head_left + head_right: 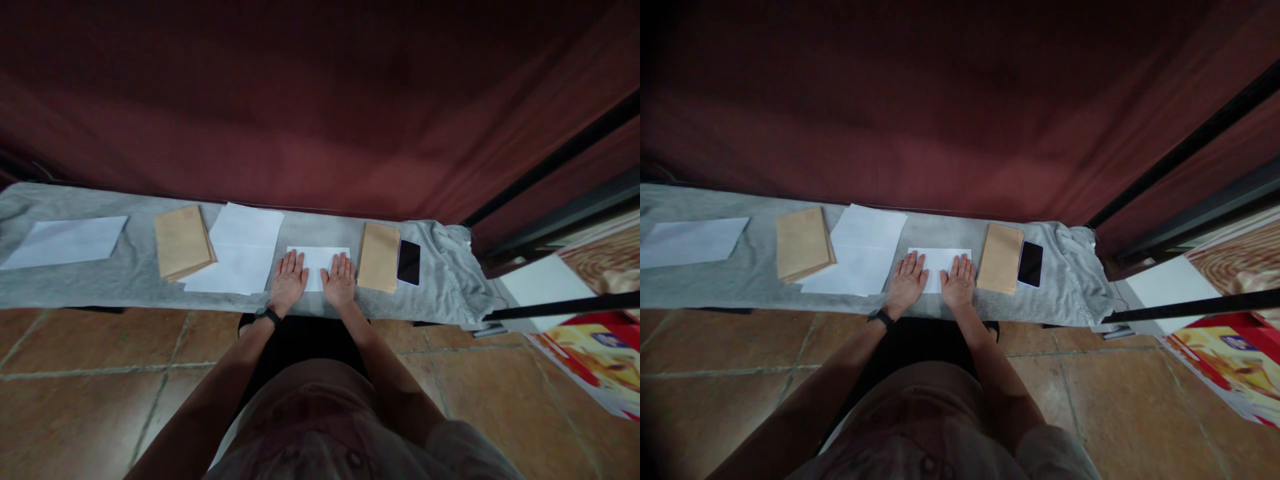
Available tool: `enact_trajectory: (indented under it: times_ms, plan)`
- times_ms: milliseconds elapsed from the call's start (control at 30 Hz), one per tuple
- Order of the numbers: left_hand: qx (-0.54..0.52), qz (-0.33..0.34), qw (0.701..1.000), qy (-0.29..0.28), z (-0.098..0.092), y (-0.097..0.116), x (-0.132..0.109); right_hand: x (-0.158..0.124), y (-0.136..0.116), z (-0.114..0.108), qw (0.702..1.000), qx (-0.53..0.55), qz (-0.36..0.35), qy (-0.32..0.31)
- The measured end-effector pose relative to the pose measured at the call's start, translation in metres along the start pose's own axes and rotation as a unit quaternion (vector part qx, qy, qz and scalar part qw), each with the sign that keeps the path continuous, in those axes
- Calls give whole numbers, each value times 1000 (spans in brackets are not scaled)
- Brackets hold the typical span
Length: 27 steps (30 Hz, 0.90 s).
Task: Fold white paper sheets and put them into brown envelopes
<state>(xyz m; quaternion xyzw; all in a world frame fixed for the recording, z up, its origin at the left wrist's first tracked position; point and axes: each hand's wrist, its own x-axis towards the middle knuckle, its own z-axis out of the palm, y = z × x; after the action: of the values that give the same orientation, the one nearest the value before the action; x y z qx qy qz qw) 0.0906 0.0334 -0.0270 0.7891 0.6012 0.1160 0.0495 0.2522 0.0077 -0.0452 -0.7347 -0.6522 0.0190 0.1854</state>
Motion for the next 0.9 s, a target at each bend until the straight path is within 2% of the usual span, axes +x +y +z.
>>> enact_trajectory:
  times_ms: [300, 433, 567, 733, 900]
  plan:
    - [-4, 4, 1000, 12, 0, 0, -1, -37, 10, -16, 998, 9, -60, 12]
    - [-3, 3, 1000, 6, -1, -1, -3, -53, 14, -24, 997, 4, -81, -2]
    - [-13, -1, 1000, -1, -3, 1, -1, -58, 14, -29, 996, 8, -84, -17]
    - [-17, 23, 1000, -13, -4, 23, 10, -56, 13, -30, 997, 11, -73, -25]
    - [-24, 67, 996, -46, 7, 45, 27, -56, 13, -28, 997, -5, -78, -15]
